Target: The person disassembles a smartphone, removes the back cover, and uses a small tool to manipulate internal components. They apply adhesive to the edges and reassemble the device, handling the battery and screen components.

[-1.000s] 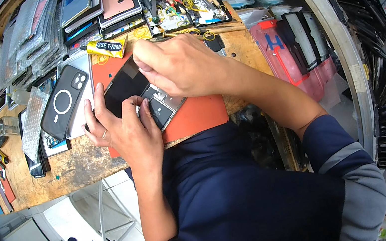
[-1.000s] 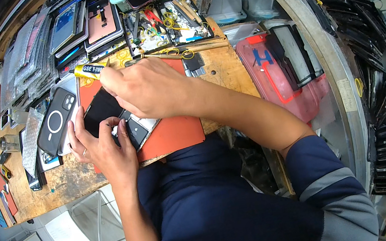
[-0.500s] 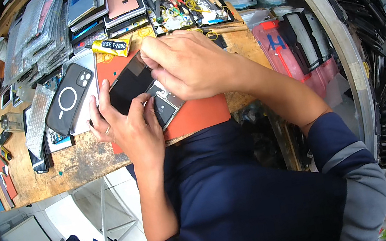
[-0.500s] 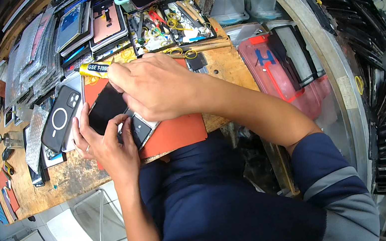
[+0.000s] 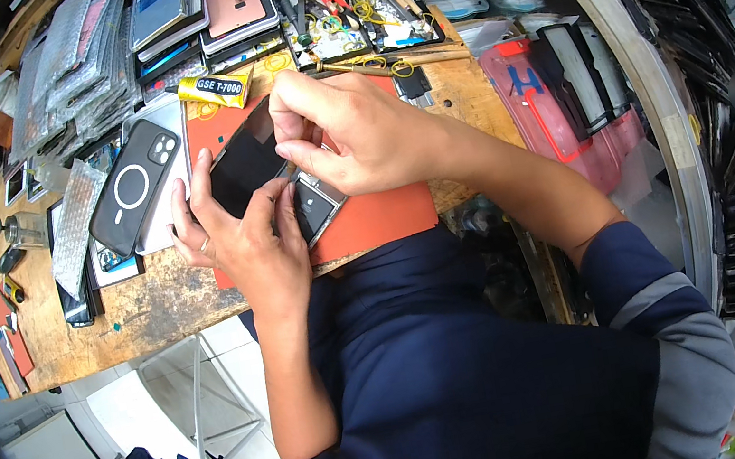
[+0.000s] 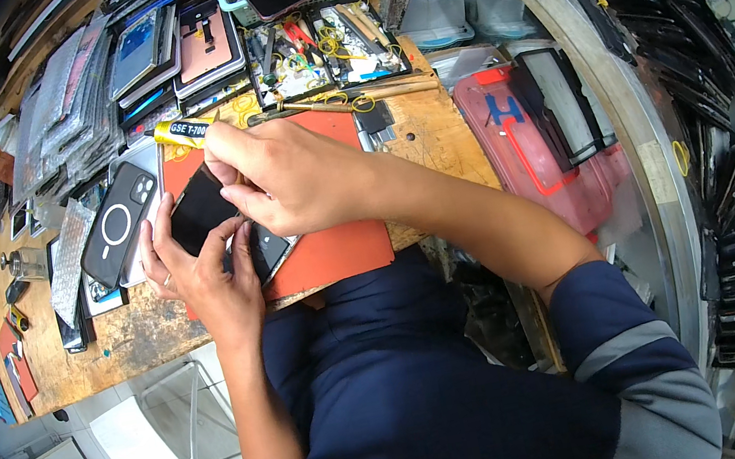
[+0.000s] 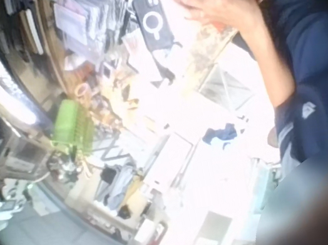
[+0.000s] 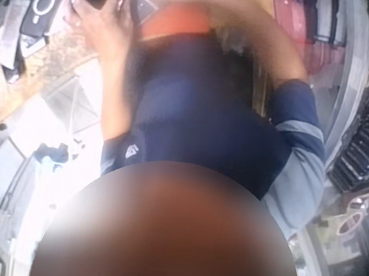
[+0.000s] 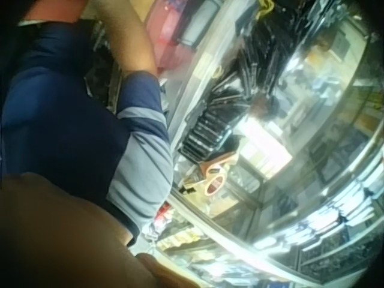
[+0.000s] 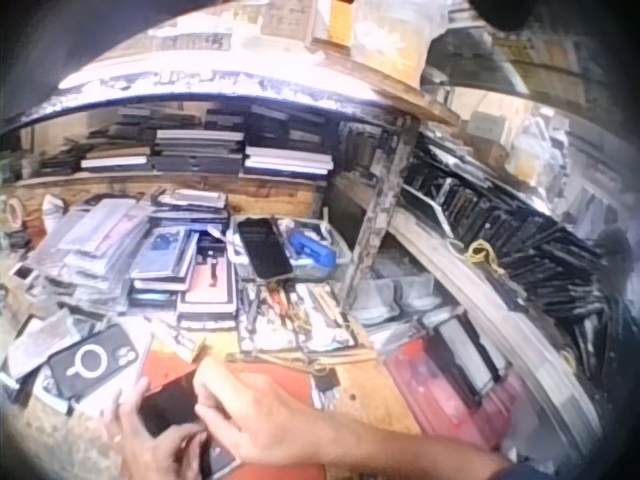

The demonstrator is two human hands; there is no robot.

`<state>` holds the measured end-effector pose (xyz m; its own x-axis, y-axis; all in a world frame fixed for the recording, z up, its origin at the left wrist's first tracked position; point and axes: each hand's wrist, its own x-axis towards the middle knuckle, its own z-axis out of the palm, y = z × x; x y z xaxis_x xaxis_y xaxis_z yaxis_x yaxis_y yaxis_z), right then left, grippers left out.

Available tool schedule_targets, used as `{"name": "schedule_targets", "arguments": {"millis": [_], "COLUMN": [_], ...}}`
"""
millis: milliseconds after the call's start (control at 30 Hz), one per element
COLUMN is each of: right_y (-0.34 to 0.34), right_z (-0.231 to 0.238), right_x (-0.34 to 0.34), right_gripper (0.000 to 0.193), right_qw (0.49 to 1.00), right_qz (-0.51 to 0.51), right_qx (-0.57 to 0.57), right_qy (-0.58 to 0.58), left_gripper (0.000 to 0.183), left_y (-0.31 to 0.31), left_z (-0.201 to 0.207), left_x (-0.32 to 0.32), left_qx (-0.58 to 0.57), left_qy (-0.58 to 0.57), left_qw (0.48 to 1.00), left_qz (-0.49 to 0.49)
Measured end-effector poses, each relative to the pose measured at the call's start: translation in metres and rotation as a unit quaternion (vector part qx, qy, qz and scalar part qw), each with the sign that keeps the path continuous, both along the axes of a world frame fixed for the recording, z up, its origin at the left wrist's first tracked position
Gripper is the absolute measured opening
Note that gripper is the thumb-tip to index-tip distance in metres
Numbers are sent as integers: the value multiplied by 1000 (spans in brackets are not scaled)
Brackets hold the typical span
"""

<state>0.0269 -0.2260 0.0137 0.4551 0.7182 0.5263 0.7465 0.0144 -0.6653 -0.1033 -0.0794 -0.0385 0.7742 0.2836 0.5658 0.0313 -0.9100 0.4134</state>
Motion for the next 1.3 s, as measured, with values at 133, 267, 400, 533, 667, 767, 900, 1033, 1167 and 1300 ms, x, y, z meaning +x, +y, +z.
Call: {"name": "schedule_targets", "arguments": {"millis": [133, 267, 400, 533, 667, 767, 900, 1033, 1167, 1300], "right_y": [3, 4, 3, 4, 3, 0, -4, 3, 7, 2], "right_z": [1, -4, -4, -5, 9, 7, -3, 17, 10, 6], "right_x": [1, 1, 1, -2, -11, -7, -3, -5, -5, -7], "right_gripper": [19, 18, 19, 19, 18, 18, 20, 24, 26, 28], "right_qw": [998, 997, 997, 991, 974, 980, 975, 977, 987, 986], "right_qz": [-31, -23, -18, -42, -57, -53, -66, 59, 18, -23], "right_qx": [-21, -26, -48, -87, -144, -103, -131, -188, -119, -116], "right_qy": [-46, -62, -55, -94, -164, -162, -166, -77, -103, -116], "left_gripper": [7, 9, 11, 10, 8, 7, 7, 8, 9, 7], "left_y": [0, -1, 0, 0, 1, 1, -1, 0, 1, 2], "left_z": [-1, 0, 0, 0, -2, -3, 0, 1, 0, -3], "left_x": [0, -1, -1, -1, 0, -1, 0, -1, -2, 0], "left_qx": [8, 1, -1, -7, 6, 16, 13, 5, 4, -1], "left_qy": [22, 18, 18, 23, 8, 3, 5, 15, 6, 2], "left_qw": [1000, 1000, 1000, 1000, 1000, 1000, 1000, 1000, 1000, 1000], "left_qz": [15, 11, 9, 10, 5, 5, 4, 3, 1, -3]}}
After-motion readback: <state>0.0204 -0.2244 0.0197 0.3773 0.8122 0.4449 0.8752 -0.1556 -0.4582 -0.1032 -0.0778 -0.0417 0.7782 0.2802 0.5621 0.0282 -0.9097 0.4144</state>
